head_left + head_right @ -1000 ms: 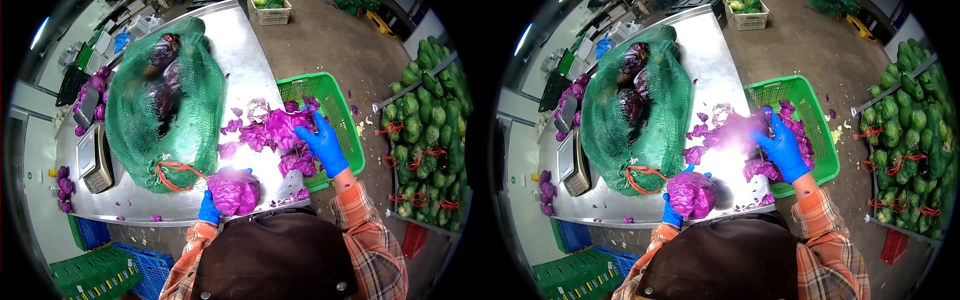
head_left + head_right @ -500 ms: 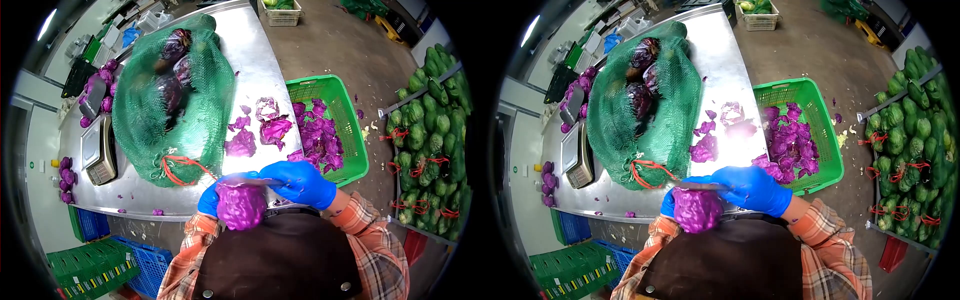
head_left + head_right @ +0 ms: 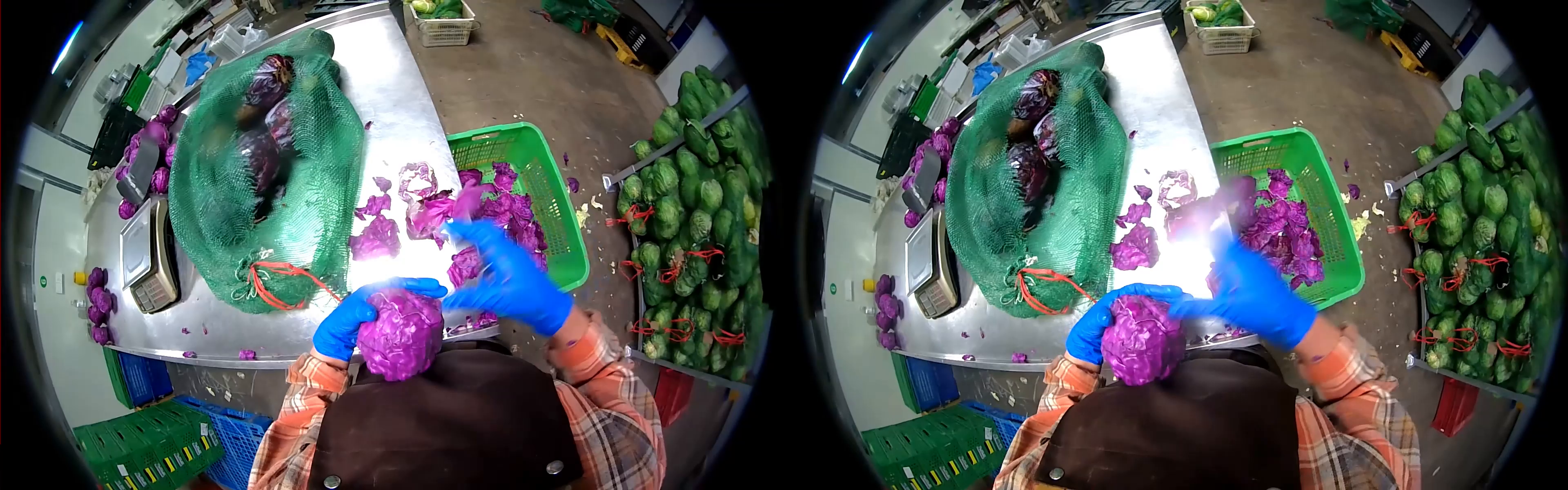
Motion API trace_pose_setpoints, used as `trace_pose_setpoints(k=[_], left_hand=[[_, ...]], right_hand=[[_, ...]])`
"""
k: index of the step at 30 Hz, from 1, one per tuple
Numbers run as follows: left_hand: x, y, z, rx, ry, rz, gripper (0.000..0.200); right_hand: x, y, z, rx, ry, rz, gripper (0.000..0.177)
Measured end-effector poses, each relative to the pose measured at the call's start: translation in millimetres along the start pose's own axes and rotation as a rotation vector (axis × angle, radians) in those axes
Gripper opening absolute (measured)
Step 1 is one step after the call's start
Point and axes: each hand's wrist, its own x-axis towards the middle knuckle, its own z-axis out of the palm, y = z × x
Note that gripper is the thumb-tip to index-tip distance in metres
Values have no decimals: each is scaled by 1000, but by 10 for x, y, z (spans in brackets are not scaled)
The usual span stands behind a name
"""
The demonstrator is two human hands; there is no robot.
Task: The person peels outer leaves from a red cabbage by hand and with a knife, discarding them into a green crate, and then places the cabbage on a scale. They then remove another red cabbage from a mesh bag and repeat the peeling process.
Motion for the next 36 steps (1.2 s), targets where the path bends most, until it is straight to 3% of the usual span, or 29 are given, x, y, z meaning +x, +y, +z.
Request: trace_pose_setpoints(k=[1, 2, 3, 5, 8, 9, 11, 16, 19, 21, 22, 24, 25, 27, 29, 30, 31, 33, 35, 36], left_hand=[[-11, 55, 81, 25, 30, 36, 90], [-49, 119, 128, 78, 83, 86, 91], [-132, 4, -86, 154, 167, 79, 93], [-205, 126, 21, 287, 247, 161, 98], [-277, 20, -37, 417, 339, 225, 106], [-278, -48, -68, 437, 350, 246, 107], [-267, -180, -176, 479, 312, 190, 99], [-182, -56, -70, 395, 224, 44, 92], [-146, -25, -57, 396, 190, 24, 89], [-160, -42, -104, 444, 165, -2, 82], [-155, -72, -163, 512, 162, -44, 82], [-104, -52, -147, 609, 97, 67, 81], [-86, -38, -108, 488, 56, 45, 82], [-73, -30, -87, 374, -8, 43, 80], [-83, -101, -147, 310, -12, 47, 77], [-83, -97, -144, 329, 1, 27, 75], [-79, -110, -126, 380, 64, -6, 73], [-51, -174, -89, 293, 207, -111, 74], [-74, -246, -138, 414, 257, -51, 75], [-108, -268, -146, 416, 282, -44, 75]], right_hand=[[-28, 58, 155, 10, -93, 27, 83], [-43, 13, 258, 98, -179, 155, 79], [-47, 258, 395, 1, -185, -117, 72], [-135, 333, 595, 415, -99, -34, 62], [-169, 351, 605, 397, -94, -59, 50], [-171, 349, 584, 470, -128, 109, 49], [-157, 343, 522, 607, -192, 453, 47], [-51, 500, 389, 653, -180, 536, 28], [-31, 438, 277, 670, -171, 603, 27], [-107, 520, 301, 594, -98, 541, 16], [-112, 526, 271, 572, -136, 585, 17], [-78, 428, 203, 565, -137, 567, 18], [-56, 338, 78, 690, -130, 631, 22], [12, 482, -228, 783, -53, 581, 33], [94, 520, -465, 363, 39, 512, 48], [100, 604, -398, 36, 106, 238, 62], [101, 476, -284, 302, 0, 312, 71], [-25, 581, 129, -153, -116, -57, 78], [-99, 449, 436, 10, -289, -74, 75], [-139, 534, 588, 172, -202, -12, 66]])
